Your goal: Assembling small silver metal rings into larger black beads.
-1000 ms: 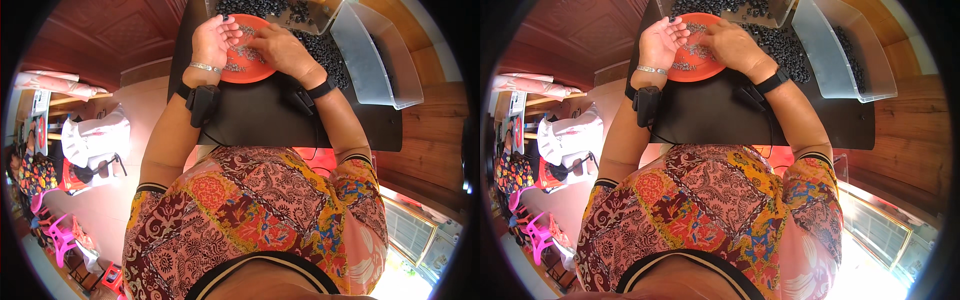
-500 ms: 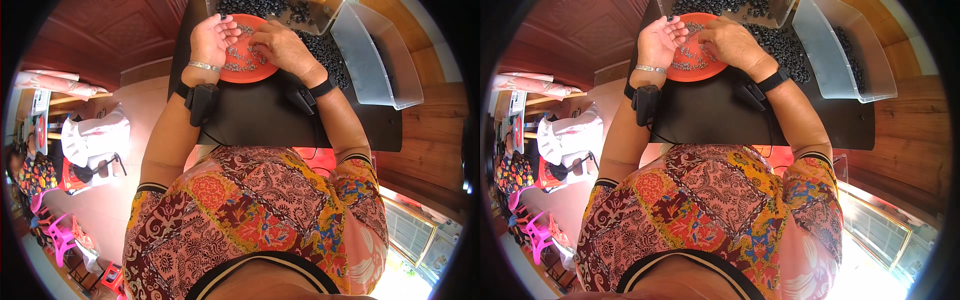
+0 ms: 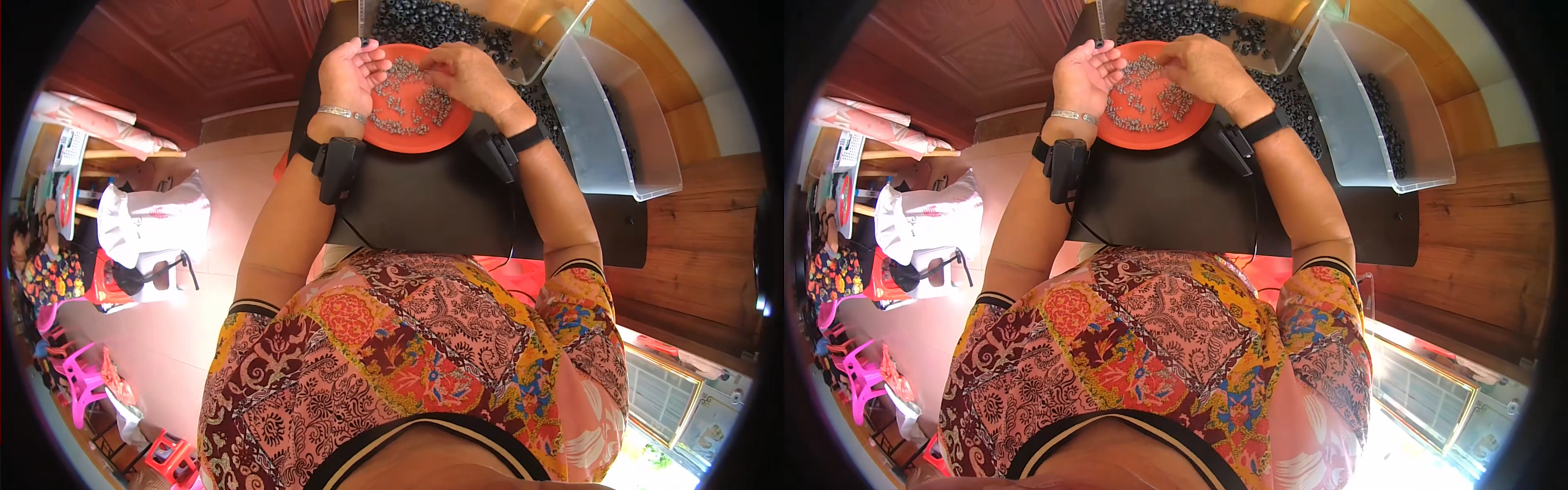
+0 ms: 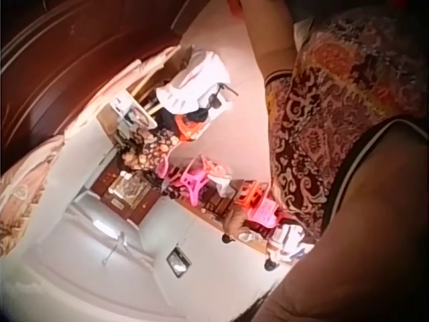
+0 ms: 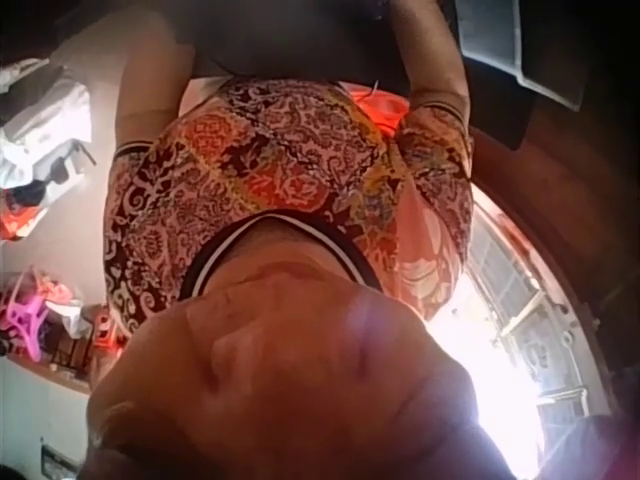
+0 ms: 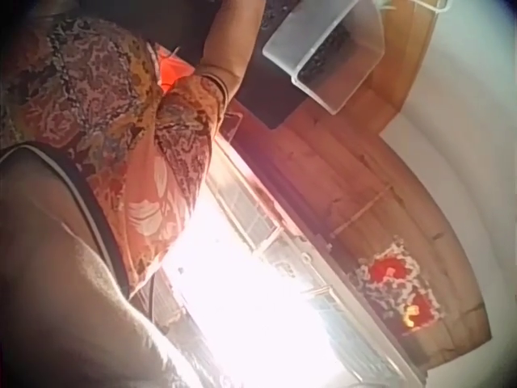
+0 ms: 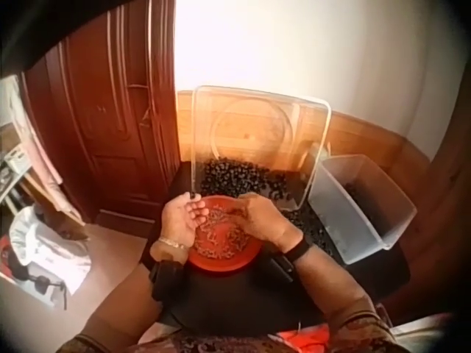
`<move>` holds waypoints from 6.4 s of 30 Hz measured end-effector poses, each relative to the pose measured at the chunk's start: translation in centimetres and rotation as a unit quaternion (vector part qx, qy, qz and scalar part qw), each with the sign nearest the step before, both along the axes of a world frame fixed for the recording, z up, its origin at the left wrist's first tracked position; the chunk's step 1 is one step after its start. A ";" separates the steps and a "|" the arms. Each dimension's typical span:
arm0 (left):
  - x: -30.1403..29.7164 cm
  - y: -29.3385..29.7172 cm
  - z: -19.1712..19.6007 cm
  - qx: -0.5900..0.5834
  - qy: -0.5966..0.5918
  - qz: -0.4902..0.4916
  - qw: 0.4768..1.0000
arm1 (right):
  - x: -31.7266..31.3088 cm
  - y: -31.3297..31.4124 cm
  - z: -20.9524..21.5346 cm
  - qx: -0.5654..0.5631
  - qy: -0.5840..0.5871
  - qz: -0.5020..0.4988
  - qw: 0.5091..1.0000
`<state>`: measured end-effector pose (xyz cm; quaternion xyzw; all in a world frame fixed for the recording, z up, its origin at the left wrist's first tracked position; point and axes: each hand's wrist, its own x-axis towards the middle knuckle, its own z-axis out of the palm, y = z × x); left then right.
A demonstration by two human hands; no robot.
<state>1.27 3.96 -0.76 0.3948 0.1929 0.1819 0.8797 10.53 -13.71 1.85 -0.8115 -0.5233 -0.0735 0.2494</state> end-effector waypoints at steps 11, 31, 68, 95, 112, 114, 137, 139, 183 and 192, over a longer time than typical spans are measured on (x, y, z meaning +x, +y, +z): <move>0.3 0.2 -0.3 0.007 0.007 0.003 1.000 | -2.1 0.9 1.0 -0.126 0.107 0.131 0.978; 0.0 -0.2 -0.2 0.013 0.020 -0.026 0.999 | -2.4 -0.5 -0.6 -0.043 0.007 0.139 0.989; -0.7 -3.9 -0.4 -0.023 -0.080 -0.221 0.972 | -2.8 0.6 0.1 0.284 0.126 0.035 0.950; -0.6 -2.5 -0.1 0.000 -0.058 -0.223 0.973 | 4.3 -7.5 2.1 -0.099 -0.014 -0.137 0.986; -0.7 -3.0 0.1 -0.001 -0.040 -0.218 0.975 | 5.7 -7.3 -1.7 -0.179 -0.044 -0.154 0.971; -0.7 -2.9 0.0 0.003 -0.039 -0.217 0.975 | 5.7 -7.2 -1.7 -0.192 -0.044 -0.149 0.969; -0.4 -3.0 -1.1 -0.102 -0.120 -0.195 0.968 | -1.7 -0.5 -0.3 0.227 0.417 0.063 0.878; -0.3 -3.0 -1.1 -0.110 -0.123 -0.185 0.969 | -2.0 -0.6 -0.1 0.233 0.372 0.077 0.895; -0.9 -4.4 -0.6 0.009 -0.056 -0.233 0.971 | -1.1 -2.0 3.0 0.125 0.099 0.123 0.979; -0.8 -4.3 -0.9 0.003 -0.046 -0.240 0.970 | -1.5 -2.1 3.8 0.132 0.079 0.114 0.982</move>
